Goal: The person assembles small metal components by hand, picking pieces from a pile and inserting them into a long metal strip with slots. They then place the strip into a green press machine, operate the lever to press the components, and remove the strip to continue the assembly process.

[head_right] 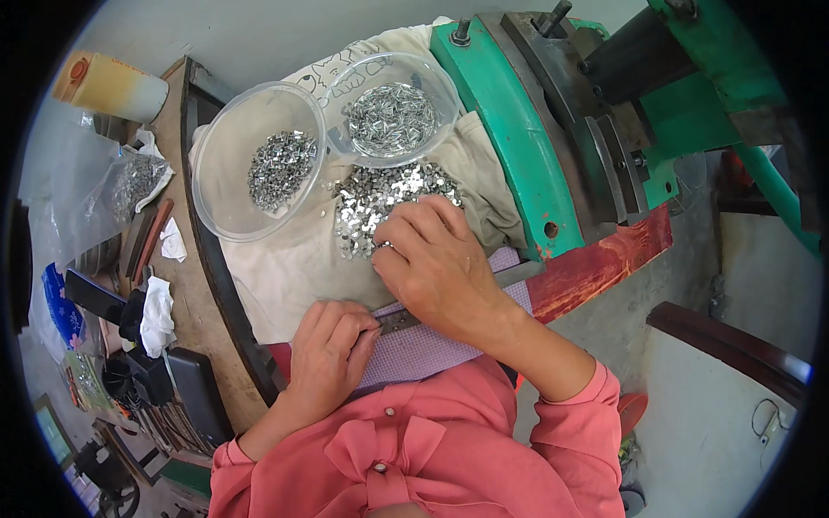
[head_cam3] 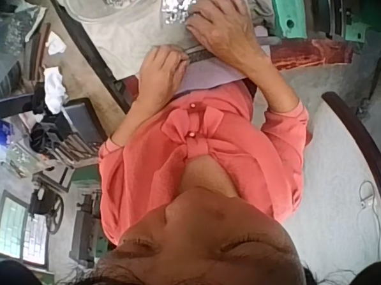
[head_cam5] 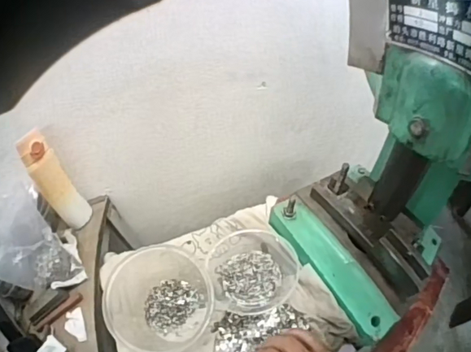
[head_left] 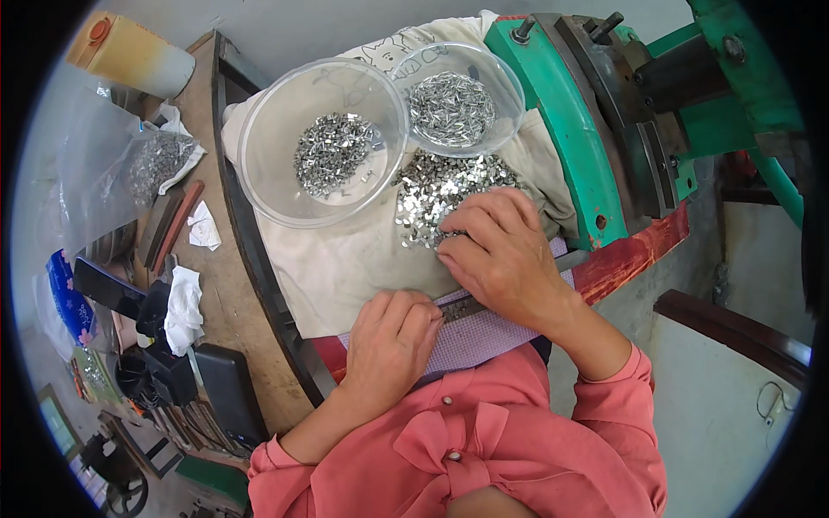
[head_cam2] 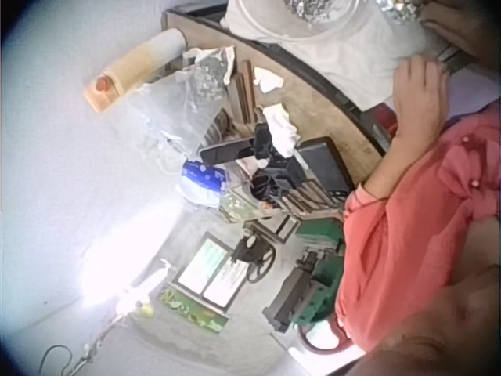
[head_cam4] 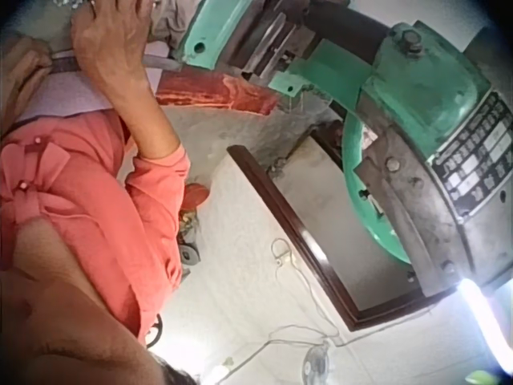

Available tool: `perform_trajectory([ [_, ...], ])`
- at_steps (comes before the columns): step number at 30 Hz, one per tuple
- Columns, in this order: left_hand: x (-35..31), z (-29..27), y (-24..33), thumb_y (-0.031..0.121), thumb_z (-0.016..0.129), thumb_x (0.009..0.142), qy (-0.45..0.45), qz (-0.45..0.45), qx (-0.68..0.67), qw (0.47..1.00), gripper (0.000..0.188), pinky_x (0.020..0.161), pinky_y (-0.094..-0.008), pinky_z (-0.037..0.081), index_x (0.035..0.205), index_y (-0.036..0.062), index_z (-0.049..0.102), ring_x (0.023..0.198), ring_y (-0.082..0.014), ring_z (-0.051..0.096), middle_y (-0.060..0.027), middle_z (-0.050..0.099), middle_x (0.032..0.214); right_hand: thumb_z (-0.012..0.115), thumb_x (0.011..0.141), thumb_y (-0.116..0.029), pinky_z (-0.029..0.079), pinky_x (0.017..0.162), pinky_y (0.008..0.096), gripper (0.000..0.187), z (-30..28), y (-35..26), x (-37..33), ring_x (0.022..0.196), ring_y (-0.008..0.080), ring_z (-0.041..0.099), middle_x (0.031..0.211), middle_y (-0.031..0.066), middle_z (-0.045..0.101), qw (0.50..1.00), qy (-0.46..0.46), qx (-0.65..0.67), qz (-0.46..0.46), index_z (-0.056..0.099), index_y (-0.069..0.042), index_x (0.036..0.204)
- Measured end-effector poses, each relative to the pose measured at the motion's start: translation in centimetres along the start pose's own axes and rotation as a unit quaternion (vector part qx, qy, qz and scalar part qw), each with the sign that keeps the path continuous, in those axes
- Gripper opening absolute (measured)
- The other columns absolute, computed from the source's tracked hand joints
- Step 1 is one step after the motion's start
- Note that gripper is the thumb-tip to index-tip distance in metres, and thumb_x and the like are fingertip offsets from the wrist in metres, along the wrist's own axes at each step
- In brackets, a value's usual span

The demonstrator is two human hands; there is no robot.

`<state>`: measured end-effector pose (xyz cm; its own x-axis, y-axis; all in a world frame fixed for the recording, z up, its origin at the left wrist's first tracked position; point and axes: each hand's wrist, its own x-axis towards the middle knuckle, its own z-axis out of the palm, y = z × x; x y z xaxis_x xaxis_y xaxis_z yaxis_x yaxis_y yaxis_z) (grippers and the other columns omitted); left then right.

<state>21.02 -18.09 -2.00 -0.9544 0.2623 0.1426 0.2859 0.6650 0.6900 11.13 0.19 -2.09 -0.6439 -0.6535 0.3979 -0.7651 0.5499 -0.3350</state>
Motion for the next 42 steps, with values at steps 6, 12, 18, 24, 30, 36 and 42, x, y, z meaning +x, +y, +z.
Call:
perform_trajectory([
  [6,0.0,-0.2,0.2,0.005,0.081,0.073,-0.006,0.004,-0.011,1.0,0.032,0.074,-0.0406,0.048,0.098,0.006,0.061,0.086,-0.0306,0.059,-0.0083,0.064,0.099,0.072,0.075,-0.014,0.038,0.103,0.0457,0.008,-0.3,-0.3,-0.3,0.109,0.025,0.056,0.103,0.003,0.061,0.997,-0.025,0.077,0.008,0.066,-0.01,0.079],
  [12,0.6,0.2,0.5,0.007,0.08,0.073,-0.012,0.015,0.001,1.0,0.028,0.074,-0.0406,0.046,0.094,0.0071,0.062,0.086,-0.0295,0.059,-0.007,0.064,0.099,0.076,0.072,-0.011,0.037,0.106,0.0484,0.012,-0.6,0.3,0.0,0.114,0.0246,0.057,0.107,0.0008,0.064,0.993,-0.066,0.096,0.006,0.071,-0.015,0.083],
  [18,0.8,0.8,0.4,0.006,0.078,0.074,0.001,0.025,0.004,1.0,0.023,0.074,-0.0398,0.045,0.091,0.0072,0.063,0.085,-0.0283,0.059,-0.0063,0.064,0.097,0.077,0.073,-0.011,0.036,0.106,0.0479,0.015,-0.7,0.6,-0.1,0.115,0.0251,0.056,0.108,0.0011,0.063,0.993,-0.078,0.083,0.008,0.068,-0.014,0.085],
  [24,0.7,0.6,0.3,0.005,0.079,0.074,0.005,0.014,-0.016,1.0,0.027,0.073,-0.0404,0.046,0.095,0.0064,0.062,0.085,-0.029,0.059,-0.0076,0.064,0.098,0.08,0.074,-0.014,0.04,0.101,0.0456,0.018,-1.8,0.3,-1.9,0.109,0.0265,0.057,0.103,0.0038,0.063,0.993,-0.02,0.105,0.049,0.065,-0.009,0.083],
  [30,0.3,0.3,0.1,0.003,0.081,0.072,0.002,0.001,-0.05,0.999,0.035,0.074,-0.0409,0.047,0.1,0.0055,0.06,0.086,-0.0306,0.06,-0.0095,0.063,0.1,0.084,0.072,-0.017,0.04,0.1,0.0481,0.019,-2.4,-1.3,-5.1,0.108,0.0278,0.058,0.104,0.0021,0.065,0.989,-0.016,0.123,0.082,0.071,-0.011,0.084],
  [36,0.0,0.0,0.0,0.001,0.081,0.072,0.003,0.004,-0.045,0.999,0.033,0.074,-0.0406,0.049,0.097,0.0044,0.061,0.087,-0.0312,0.061,-0.0103,0.064,0.1,0.084,0.071,-0.017,0.039,0.1,0.0481,0.018,-2.6,-0.9,-4.4,0.108,0.0272,0.058,0.105,0.002,0.065,0.99,0.005,0.114,0.085,0.074,-0.013,0.085],
  [42,-0.3,0.1,0.0,-0.001,0.081,0.072,0.014,-0.014,-0.049,0.999,0.031,0.074,-0.0403,0.05,0.096,0.003,0.061,0.088,-0.0315,0.061,-0.0119,0.063,0.102,0.079,0.074,-0.015,0.039,0.101,0.0475,0.016,-1.4,0.0,-1.5,0.111,0.0257,0.057,0.105,0.0026,0.063,0.997,0.011,0.058,0.056,0.072,-0.01,0.087],
])
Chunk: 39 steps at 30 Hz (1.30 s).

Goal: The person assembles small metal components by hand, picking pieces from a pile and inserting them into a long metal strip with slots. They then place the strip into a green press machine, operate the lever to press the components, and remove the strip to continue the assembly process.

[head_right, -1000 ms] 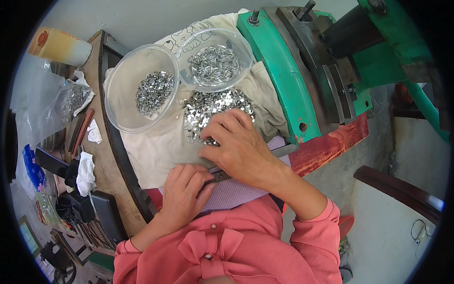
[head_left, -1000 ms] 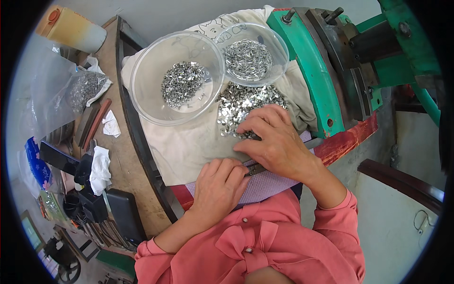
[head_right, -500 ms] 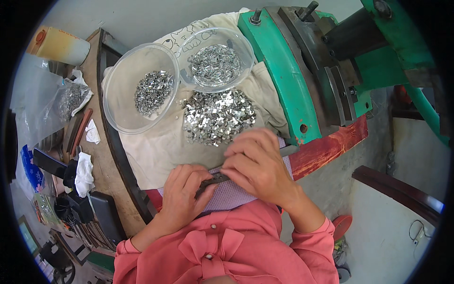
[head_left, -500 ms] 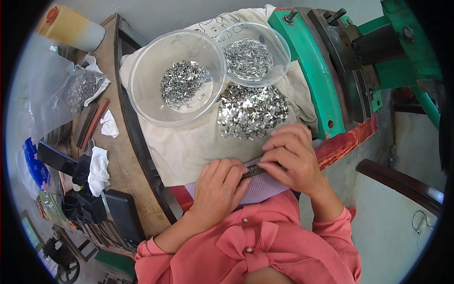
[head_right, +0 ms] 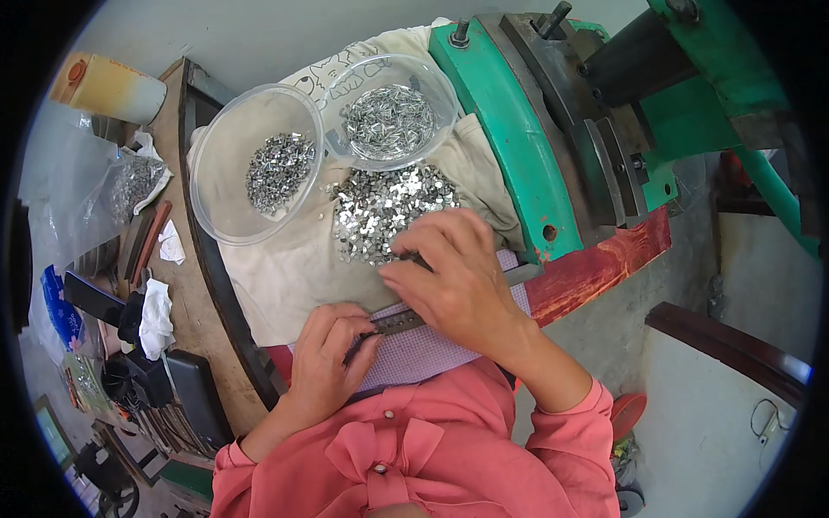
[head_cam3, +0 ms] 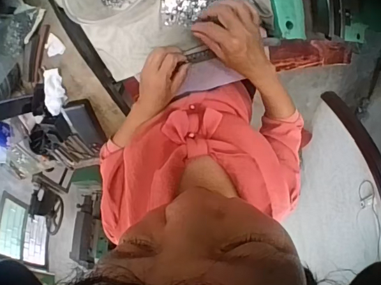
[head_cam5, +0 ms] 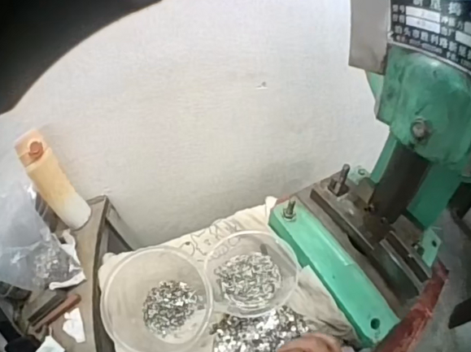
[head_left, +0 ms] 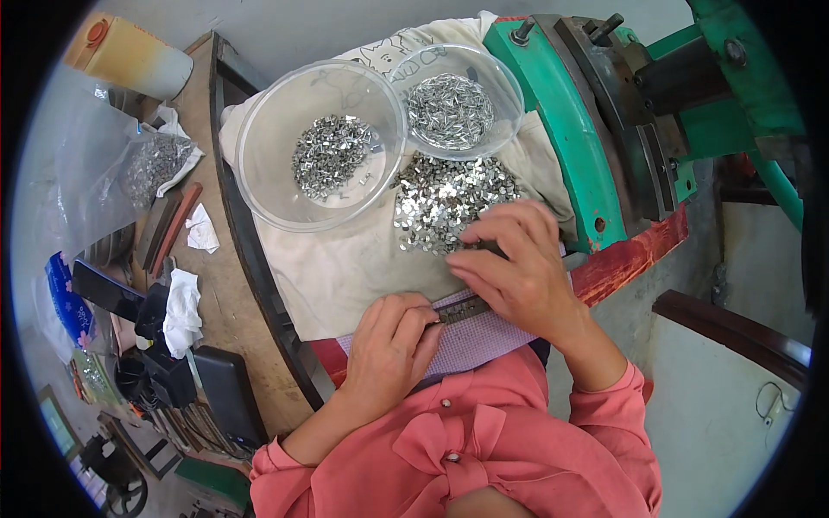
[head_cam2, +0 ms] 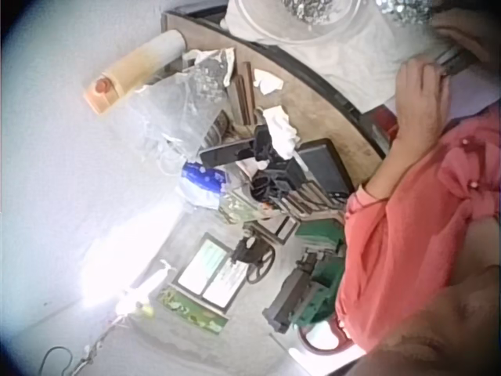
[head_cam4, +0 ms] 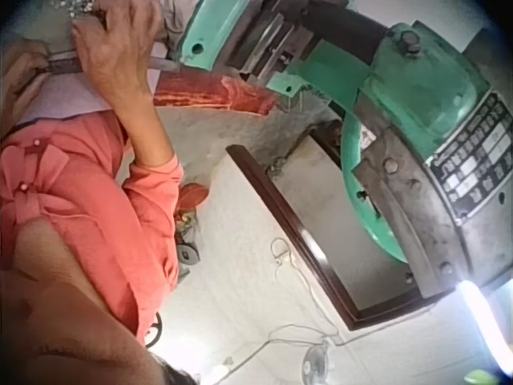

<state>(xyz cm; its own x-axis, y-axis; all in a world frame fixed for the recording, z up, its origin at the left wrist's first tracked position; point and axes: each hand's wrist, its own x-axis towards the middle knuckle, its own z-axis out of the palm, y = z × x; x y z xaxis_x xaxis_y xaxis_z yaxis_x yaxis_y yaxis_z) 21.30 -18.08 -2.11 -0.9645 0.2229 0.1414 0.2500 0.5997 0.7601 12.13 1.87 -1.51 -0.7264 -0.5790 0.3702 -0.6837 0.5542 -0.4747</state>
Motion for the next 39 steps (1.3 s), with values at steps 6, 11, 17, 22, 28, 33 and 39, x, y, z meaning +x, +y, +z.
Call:
perform_trajectory([
  [6,-0.3,0.0,0.0,-0.003,0.079,0.073,0.009,-0.015,0.005,1.0,0.026,0.075,-0.0394,0.051,0.092,0.0018,0.062,0.089,-0.0313,0.061,-0.0126,0.063,0.103,0.064,0.078,-0.016,0.038,0.107,0.0493,0.008,0.9,-0.1,1.3,0.114,0.0253,0.056,0.106,0.0047,0.062,0.996,-0.024,-0.069,-0.055,0.066,-0.008,0.082],
  [11,-0.3,-0.1,0.0,-0.003,0.08,0.073,0.0,-0.016,0.008,1.0,0.027,0.075,-0.0394,0.051,0.092,0.0017,0.062,0.09,-0.0315,0.061,-0.0127,0.063,0.103,0.076,0.075,-0.015,0.038,0.106,0.0483,0.013,0.6,-0.6,1.5,0.114,0.024,0.057,0.108,0.0008,0.064,0.991,-0.042,-0.115,-0.055,0.069,-0.013,0.087],
  [17,-0.2,-0.4,0.1,0.0,0.083,0.072,-0.009,-0.009,0.001,1.0,0.032,0.076,-0.0399,0.051,0.095,0.0022,0.062,0.091,-0.0321,0.062,-0.0132,0.064,0.104,0.076,0.077,-0.016,0.037,0.108,0.0489,0.013,0.5,-0.6,1.6,0.115,0.023,0.057,0.108,0.0,0.064,0.991,-0.071,-0.104,-0.045,0.069,-0.013,0.087],
  [22,-0.2,-0.4,-0.1,0.001,0.083,0.072,-0.015,0.002,0.009,1.0,0.033,0.077,-0.0405,0.051,0.096,0.0021,0.061,0.092,-0.0321,0.062,-0.0134,0.064,0.105,0.064,0.079,-0.015,0.037,0.107,0.0485,0.007,0.9,-0.7,1.2,0.115,0.0242,0.056,0.103,0.003,0.062,0.996,-0.027,-0.079,-0.024,0.066,-0.009,0.083],
  [28,-0.1,-0.4,-0.1,0.004,0.085,0.071,-0.012,-0.005,-0.003,1.0,0.039,0.078,-0.0412,0.052,0.102,0.0027,0.061,0.094,-0.0326,0.062,-0.0136,0.063,0.106,0.078,0.073,-0.012,0.038,0.105,0.0494,0.016,-0.3,-0.7,0.1,0.111,0.0242,0.059,0.102,0.0005,0.064,1.0,0.007,-0.003,0.003,0.069,-0.011,0.086],
  [33,-0.2,-0.2,-0.3,0.005,0.085,0.072,-0.01,-0.007,-0.009,1.0,0.041,0.079,-0.0414,0.052,0.105,0.0027,0.062,0.093,-0.033,0.062,-0.0137,0.063,0.107,0.083,0.071,-0.014,0.039,0.102,0.0509,0.018,-1.2,-1.2,-3.2,0.109,0.0251,0.06,0.102,-0.0002,0.066,0.999,0.005,0.003,0.044,0.071,-0.012,0.085],
  [39,0.3,-0.3,0.2,0.006,0.083,0.073,-0.008,0.015,0.008,1.0,0.034,0.076,-0.0408,0.051,0.102,0.004,0.065,0.091,-0.0313,0.062,-0.0109,0.064,0.103,0.083,0.072,-0.015,0.039,0.101,0.0498,0.017,-1.5,-1.2,-3.6,0.108,0.0259,0.059,0.1,-0.0001,0.066,0.998,-0.014,0.047,0.05,0.074,-0.013,0.086],
])
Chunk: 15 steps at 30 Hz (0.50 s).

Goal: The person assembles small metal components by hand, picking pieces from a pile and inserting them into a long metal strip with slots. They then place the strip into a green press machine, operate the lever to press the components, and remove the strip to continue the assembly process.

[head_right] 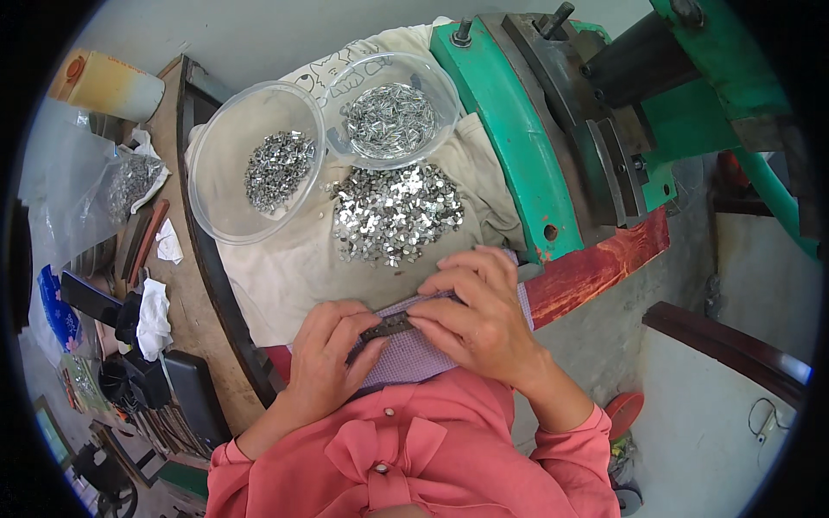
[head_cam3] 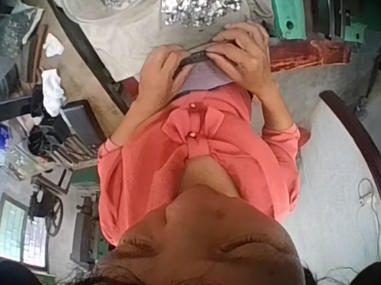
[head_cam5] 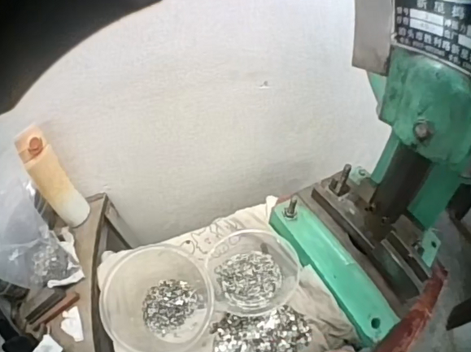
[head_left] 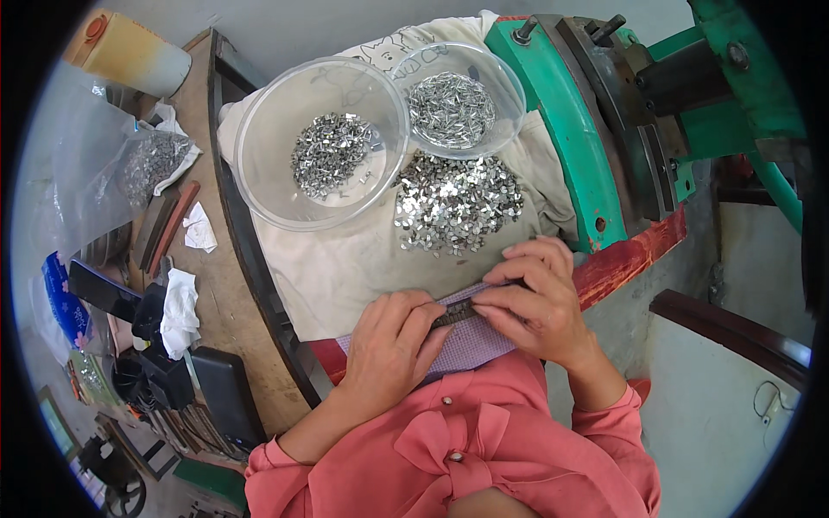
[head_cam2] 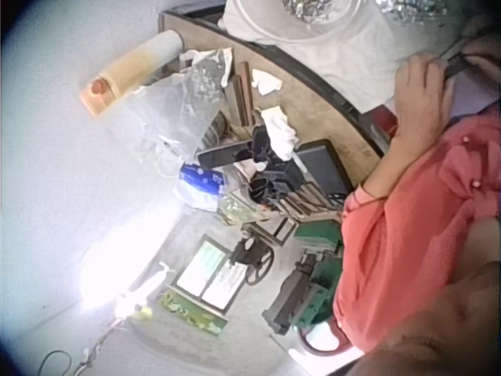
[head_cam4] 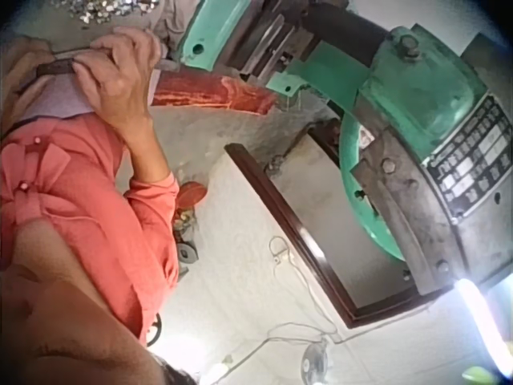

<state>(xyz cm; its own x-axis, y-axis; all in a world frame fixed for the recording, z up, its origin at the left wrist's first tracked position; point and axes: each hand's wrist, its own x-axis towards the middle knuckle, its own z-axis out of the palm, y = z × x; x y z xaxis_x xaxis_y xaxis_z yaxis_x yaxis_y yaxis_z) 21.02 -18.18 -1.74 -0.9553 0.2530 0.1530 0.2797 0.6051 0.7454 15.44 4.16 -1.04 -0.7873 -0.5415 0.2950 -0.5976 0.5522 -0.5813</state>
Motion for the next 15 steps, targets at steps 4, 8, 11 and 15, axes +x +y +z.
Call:
perform_trajectory([
  [4,0.5,0.4,0.3,0.005,0.081,0.073,0.009,0.02,0.023,0.999,0.028,0.073,-0.0392,0.049,0.096,0.0061,0.067,0.087,-0.0288,0.061,-0.0074,0.065,0.099,0.082,0.072,-0.014,0.038,0.1,0.0479,0.018,0.4,0.4,2.2,0.108,0.0261,0.058,0.102,0.0002,0.065,0.999,0.023,-0.02,-0.021,0.073,-0.013,0.088],
  [8,0.4,0.8,0.2,0.005,0.081,0.073,0.014,0.037,0.051,0.998,0.025,0.072,-0.0379,0.048,0.093,0.0073,0.068,0.084,-0.0271,0.061,-0.0056,0.065,0.098,0.08,0.072,-0.013,0.037,0.101,0.0474,0.018,1.4,1.0,4.1,0.109,0.0263,0.056,0.104,0.0012,0.062,0.997,0.011,-0.055,-0.056,0.072,-0.012,0.088],
  [11,0.3,0.9,0.0,0.006,0.081,0.073,0.005,0.034,0.048,0.998,0.027,0.072,-0.0389,0.047,0.096,0.0069,0.067,0.086,-0.0284,0.061,-0.0065,0.064,0.099,0.081,0.072,-0.014,0.037,0.102,0.0471,0.017,2.2,0.8,5.0,0.112,0.0262,0.056,0.108,0.0008,0.063,0.996,-0.004,-0.069,-0.061,0.072,-0.013,0.086],
  [15,0.5,0.8,0.3,0.009,0.083,0.072,0.006,0.005,0.018,1.0,0.033,0.074,-0.0411,0.048,0.1,0.0058,0.065,0.087,-0.0308,0.06,-0.0082,0.063,0.1,0.081,0.072,-0.015,0.036,0.103,0.0468,0.015,2.2,0.6,5.6,0.115,0.0263,0.055,0.11,0.0007,0.063,0.994,-0.029,-0.075,-0.068,0.073,-0.013,0.084],
])
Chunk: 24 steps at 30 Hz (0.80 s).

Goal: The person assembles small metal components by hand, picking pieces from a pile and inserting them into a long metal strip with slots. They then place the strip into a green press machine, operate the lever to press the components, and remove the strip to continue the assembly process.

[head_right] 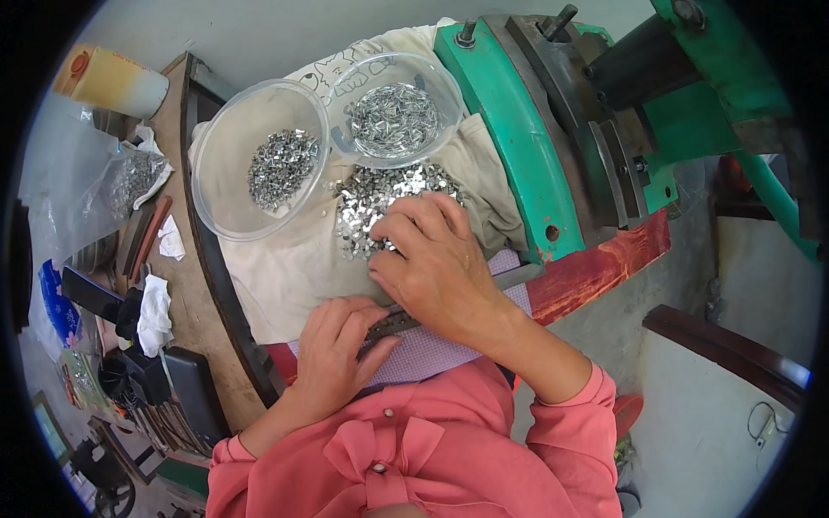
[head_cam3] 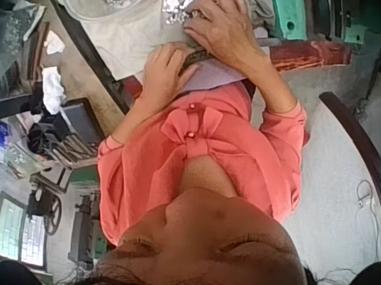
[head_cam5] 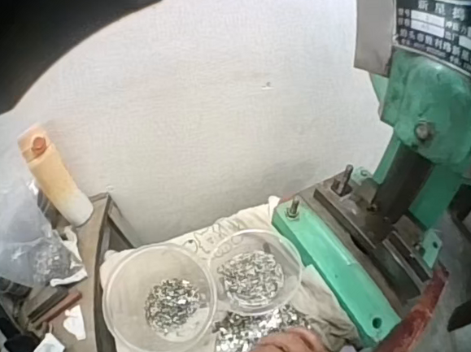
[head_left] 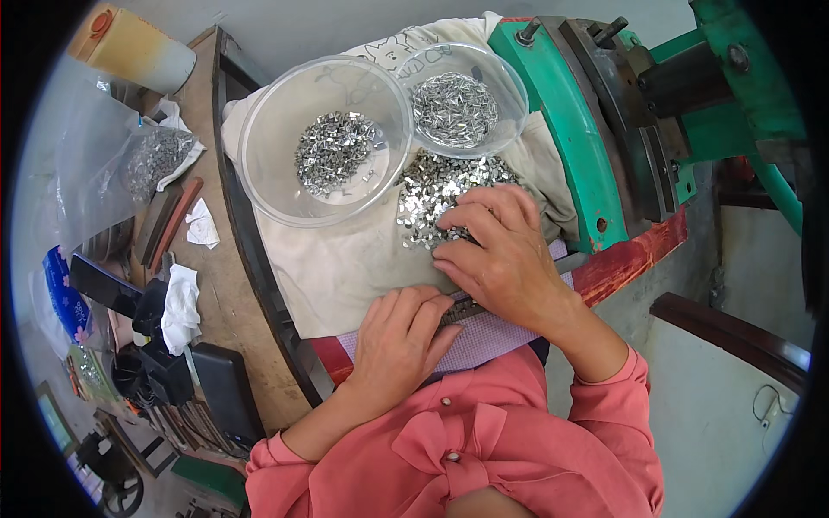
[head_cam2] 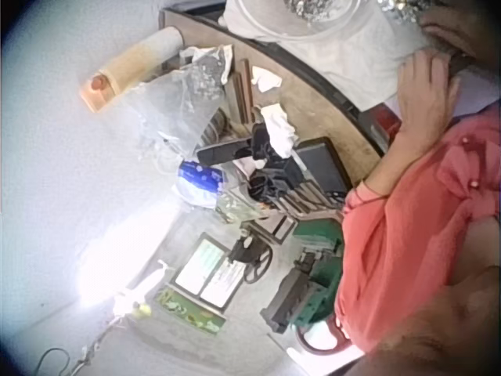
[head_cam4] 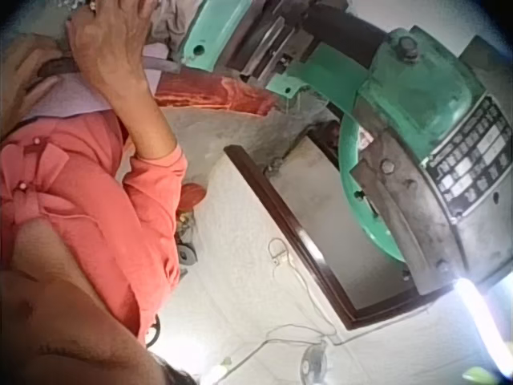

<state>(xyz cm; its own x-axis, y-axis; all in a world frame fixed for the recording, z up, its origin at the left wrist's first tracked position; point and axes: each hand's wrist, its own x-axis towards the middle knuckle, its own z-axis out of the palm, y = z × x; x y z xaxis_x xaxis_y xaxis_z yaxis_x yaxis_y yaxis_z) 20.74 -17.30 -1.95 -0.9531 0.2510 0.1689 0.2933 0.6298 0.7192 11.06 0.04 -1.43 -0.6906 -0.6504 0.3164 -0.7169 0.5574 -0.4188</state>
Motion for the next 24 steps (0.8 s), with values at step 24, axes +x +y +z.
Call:
perform_trajectory([
  [24,-0.2,-1.0,-0.4,0.005,0.083,0.07,0.0,0.004,0.033,0.999,0.03,0.072,-0.0388,0.048,0.095,0.0067,0.066,0.084,-0.0275,0.061,-0.0063,0.065,0.095,0.083,0.071,-0.015,0.036,0.105,0.0519,0.017,-1.8,-1.7,-6.2,0.112,0.0265,0.057,0.105,-0.0002,0.066,0.993,0.009,0.08,0.091,0.076,-0.014,0.087],
])
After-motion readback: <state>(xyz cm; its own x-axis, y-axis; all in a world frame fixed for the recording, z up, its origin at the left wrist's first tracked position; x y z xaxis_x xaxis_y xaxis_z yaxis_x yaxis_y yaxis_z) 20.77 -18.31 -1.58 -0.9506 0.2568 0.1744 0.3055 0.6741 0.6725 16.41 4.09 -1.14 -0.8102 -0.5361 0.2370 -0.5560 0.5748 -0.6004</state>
